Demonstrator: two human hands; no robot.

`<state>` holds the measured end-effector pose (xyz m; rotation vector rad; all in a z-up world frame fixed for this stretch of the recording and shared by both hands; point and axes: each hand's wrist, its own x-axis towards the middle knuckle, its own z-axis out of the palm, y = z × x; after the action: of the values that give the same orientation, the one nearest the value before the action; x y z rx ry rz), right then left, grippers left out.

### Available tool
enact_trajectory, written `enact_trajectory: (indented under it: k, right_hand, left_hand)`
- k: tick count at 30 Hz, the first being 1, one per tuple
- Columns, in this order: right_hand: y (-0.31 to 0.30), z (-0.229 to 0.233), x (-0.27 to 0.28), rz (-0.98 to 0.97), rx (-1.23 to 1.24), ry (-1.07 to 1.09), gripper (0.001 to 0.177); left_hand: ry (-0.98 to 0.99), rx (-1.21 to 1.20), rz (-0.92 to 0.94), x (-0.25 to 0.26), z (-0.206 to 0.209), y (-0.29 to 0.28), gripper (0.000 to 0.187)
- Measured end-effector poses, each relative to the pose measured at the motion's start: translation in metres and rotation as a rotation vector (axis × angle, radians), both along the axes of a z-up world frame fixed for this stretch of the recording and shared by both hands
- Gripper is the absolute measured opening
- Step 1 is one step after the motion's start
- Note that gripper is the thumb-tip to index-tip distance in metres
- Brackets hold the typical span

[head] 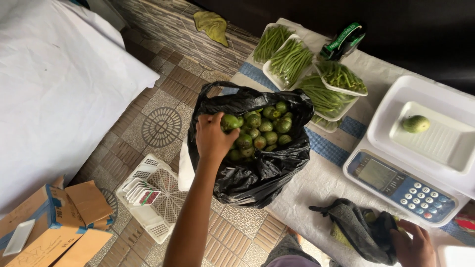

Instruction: A person is sorting and preparing small green vegetables by inspecting them, trimming them with a knife, and weighing them on a scale for packaging.

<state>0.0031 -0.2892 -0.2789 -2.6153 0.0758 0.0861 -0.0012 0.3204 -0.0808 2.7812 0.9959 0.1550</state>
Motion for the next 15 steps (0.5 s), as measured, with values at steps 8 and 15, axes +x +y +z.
enact_trajectory:
  k: [8, 15]
  right_hand:
    - [0.004, 0.007, -0.008, 0.021, 0.089, -0.099, 0.035]
    - [0.019, 0.053, -0.014, 0.041, 0.314, -0.079, 0.04]
  left_hand:
    - [-0.897, -2.263, -0.78, -0.043, 0.057, -0.114, 0.065]
    - [-0.901, -1.979, -0.585, -0.052, 0.067, -0.179, 0.073]
